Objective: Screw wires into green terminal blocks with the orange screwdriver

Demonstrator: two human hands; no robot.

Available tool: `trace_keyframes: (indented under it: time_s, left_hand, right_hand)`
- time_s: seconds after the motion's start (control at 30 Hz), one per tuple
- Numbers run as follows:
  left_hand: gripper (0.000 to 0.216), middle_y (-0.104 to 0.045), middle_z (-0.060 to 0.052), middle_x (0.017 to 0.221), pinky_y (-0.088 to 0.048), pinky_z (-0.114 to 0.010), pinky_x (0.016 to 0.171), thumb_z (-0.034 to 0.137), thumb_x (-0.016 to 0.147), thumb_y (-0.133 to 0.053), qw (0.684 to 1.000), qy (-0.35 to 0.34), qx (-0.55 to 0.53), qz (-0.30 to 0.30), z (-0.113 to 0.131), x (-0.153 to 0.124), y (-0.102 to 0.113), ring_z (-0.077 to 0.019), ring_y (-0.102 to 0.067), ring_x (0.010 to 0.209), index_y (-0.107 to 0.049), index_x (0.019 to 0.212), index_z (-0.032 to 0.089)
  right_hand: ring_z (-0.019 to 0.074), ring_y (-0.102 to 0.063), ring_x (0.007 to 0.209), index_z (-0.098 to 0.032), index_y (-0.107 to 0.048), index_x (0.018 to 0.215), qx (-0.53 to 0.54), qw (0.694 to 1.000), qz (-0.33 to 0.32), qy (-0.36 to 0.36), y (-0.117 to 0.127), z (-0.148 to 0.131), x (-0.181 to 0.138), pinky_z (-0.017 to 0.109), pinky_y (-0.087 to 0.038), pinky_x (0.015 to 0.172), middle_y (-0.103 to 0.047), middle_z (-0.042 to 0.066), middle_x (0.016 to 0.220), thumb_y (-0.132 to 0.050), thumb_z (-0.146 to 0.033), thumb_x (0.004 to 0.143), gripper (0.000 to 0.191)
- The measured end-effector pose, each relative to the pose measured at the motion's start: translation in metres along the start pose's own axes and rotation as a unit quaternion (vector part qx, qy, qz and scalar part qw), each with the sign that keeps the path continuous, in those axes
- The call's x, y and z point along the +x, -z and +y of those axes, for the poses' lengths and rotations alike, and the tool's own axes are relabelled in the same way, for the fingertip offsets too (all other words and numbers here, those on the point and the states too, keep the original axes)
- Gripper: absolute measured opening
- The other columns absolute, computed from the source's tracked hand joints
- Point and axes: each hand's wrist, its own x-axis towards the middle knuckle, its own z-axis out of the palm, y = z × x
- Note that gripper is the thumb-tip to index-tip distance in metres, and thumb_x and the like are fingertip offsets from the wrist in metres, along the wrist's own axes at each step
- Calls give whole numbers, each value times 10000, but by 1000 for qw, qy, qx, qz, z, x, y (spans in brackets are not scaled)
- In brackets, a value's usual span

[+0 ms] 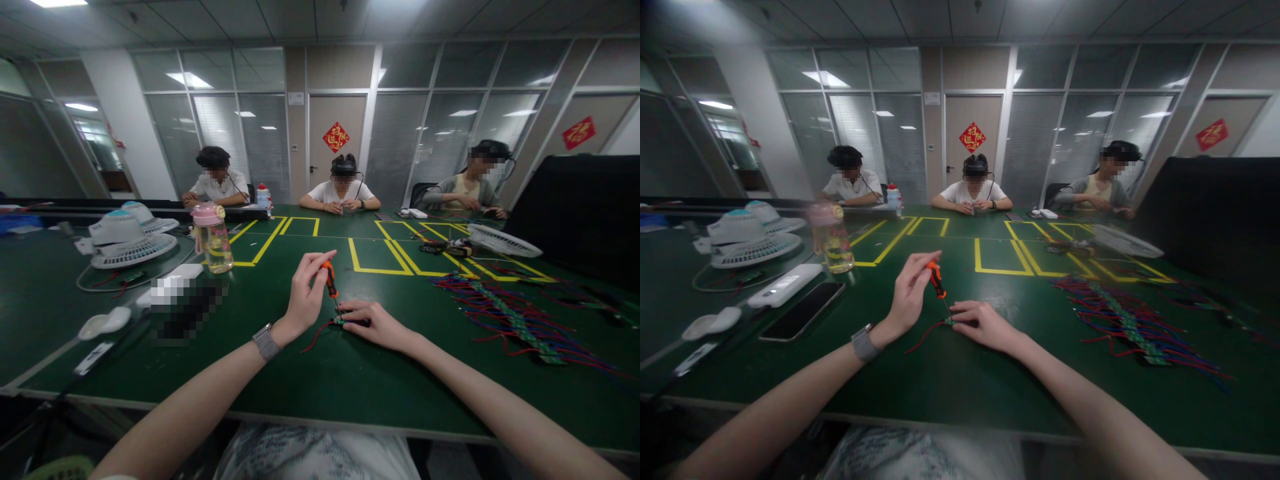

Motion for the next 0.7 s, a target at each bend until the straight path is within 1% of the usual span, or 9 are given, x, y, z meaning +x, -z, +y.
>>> trace_keyframes:
  time_s: [0.2, 0.33, 0.4, 0.5, 0.63, 0.7]
  left_hand:
    - [273, -535, -50, 1013, -495, -237, 746, 216, 953, -478, 1000, 6, -6, 9, -2, -1, -2, -143, -561, 899, -654, 1161, 220]
    - [198, -497, -34, 960, -492, -230, 738, 216, 913, -564, 1000, -2, 5, 16, -2, -1, -3, -126, -544, 839, -689, 1067, 215]
    - [186, -495, -33, 947, -494, -238, 745, 223, 907, -578, 1000, -3, 12, 15, -1, -1, -3, -129, -541, 836, -694, 1052, 220]
    - [225, -509, -44, 969, -502, -253, 761, 242, 927, -540, 1000, 5, 3, 5, -1, -1, -2, -149, -552, 883, -682, 1102, 233]
    - [330, -553, -68, 1113, -498, -293, 846, 223, 964, -433, 999, 9, -25, -18, -2, -2, -1, -172, -572, 998, -620, 1236, 238]
    - [350, -565, -74, 1173, -491, -311, 883, 215, 970, -407, 999, 9, -35, -18, -2, -2, -1, -178, -580, 1032, -605, 1258, 231]
  right_hand:
    - [264, -617, 1174, -219, -732, 1133, -2, 1000, -4, -6, -1, 2, 0, 430, -471, 1028, -670, 111, 1253, -613, -341, 905, 285]
    - [255, -620, 1171, -229, -731, 1134, -6, 1000, -5, -4, -1, 3, 0, 412, -475, 1025, -671, 101, 1255, -613, -350, 906, 285]
    - [253, -620, 1171, -229, -731, 1136, -7, 1000, -4, -3, -1, 3, 0, 409, -476, 1025, -671, 100, 1255, -609, -348, 908, 285]
    - [255, -619, 1172, -239, -729, 1138, -4, 1000, -2, -2, -1, 2, 0, 421, -471, 1029, -671, 98, 1255, -615, -343, 904, 281]
    - [260, -616, 1178, -230, -731, 1135, -1, 1000, -1, 1, -1, 3, 0, 425, -469, 1031, -671, 103, 1254, -624, -342, 897, 284]
    - [260, -615, 1179, -235, -729, 1138, 0, 1000, 0, 4, -1, 4, 0, 427, -470, 1029, -670, 100, 1256, -623, -346, 898, 285]
